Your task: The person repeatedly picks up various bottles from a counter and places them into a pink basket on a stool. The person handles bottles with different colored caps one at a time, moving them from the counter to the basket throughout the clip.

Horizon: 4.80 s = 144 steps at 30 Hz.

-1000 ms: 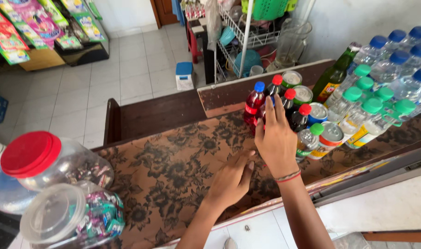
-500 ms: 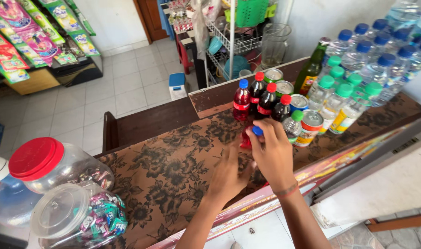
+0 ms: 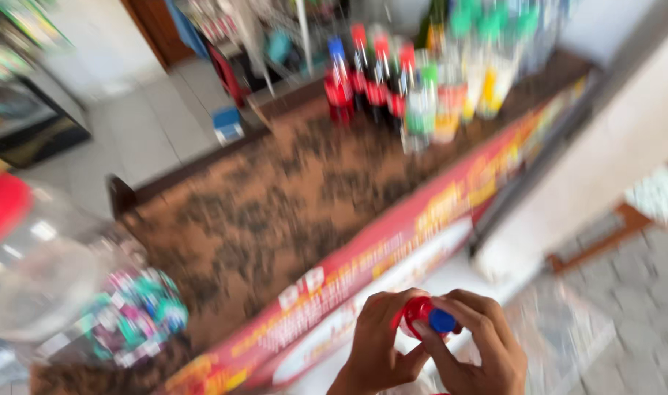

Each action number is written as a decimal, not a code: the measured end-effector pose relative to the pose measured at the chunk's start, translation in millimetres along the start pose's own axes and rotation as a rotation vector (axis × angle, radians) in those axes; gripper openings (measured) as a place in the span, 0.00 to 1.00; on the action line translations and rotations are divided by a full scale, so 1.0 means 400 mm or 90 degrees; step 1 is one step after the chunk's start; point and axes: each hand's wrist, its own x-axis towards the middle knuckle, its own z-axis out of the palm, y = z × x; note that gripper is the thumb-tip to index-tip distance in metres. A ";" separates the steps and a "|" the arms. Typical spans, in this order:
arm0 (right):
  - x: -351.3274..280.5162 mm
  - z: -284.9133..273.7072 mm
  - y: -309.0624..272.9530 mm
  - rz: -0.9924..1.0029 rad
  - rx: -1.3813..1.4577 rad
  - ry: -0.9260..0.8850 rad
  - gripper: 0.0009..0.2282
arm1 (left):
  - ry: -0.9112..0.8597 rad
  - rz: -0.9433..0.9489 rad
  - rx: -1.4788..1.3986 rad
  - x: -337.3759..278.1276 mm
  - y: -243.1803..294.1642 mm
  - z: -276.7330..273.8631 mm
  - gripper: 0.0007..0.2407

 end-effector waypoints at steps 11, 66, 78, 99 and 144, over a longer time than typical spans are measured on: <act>-0.614 -0.250 0.015 0.368 -0.121 -0.124 0.21 | -0.290 -0.032 -0.084 -0.523 0.030 0.217 0.27; -2.482 -0.928 0.613 0.841 -0.358 0.227 0.22 | -0.847 -0.456 -0.182 -2.063 0.370 1.283 0.29; -2.272 -0.907 0.329 0.700 -0.425 0.286 0.25 | -0.776 -0.448 -0.245 -1.876 0.429 1.141 0.27; -1.667 -0.442 0.419 0.549 0.133 0.032 0.24 | -0.382 -0.520 -0.313 -1.354 0.116 0.618 0.10; 0.662 0.393 0.138 -0.172 0.040 -0.193 0.24 | 0.255 -0.325 -0.041 0.477 -0.088 -0.182 0.18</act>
